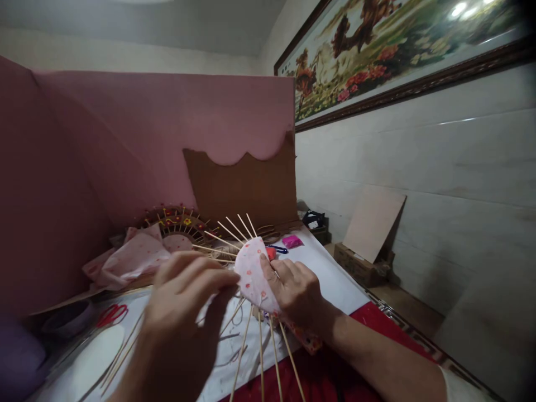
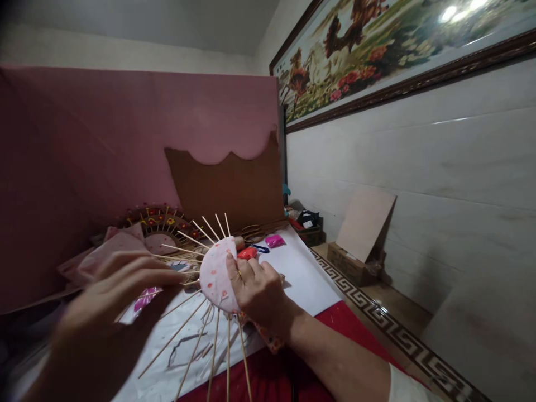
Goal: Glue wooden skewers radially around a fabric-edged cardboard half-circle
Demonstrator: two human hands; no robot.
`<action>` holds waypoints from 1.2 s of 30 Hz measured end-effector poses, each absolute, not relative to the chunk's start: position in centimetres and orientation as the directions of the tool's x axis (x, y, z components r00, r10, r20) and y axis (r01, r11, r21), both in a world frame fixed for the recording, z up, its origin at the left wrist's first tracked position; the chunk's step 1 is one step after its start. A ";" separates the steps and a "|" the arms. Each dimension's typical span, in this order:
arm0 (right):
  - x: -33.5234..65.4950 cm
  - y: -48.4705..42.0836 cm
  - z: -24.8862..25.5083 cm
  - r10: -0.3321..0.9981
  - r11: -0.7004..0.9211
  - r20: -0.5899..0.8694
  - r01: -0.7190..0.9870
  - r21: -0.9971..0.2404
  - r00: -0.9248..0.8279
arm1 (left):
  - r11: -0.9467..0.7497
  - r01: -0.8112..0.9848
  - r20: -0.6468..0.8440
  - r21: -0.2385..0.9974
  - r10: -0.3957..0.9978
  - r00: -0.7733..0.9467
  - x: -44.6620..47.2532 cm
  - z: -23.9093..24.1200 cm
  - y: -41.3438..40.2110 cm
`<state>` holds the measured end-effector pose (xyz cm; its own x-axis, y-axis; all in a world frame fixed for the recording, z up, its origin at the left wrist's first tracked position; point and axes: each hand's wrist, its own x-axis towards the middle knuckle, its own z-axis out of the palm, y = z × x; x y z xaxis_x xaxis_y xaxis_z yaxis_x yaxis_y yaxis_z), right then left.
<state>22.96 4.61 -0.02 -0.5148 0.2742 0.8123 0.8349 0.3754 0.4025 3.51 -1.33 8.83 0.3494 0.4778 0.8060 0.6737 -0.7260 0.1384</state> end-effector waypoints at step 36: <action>23.6 5.4 -0.5 0.462 0.555 0.855 0.828 -0.073 -0.235 | -0.667 0.679 0.780 0.306 0.585 0.223 4.4 6.8 -3.7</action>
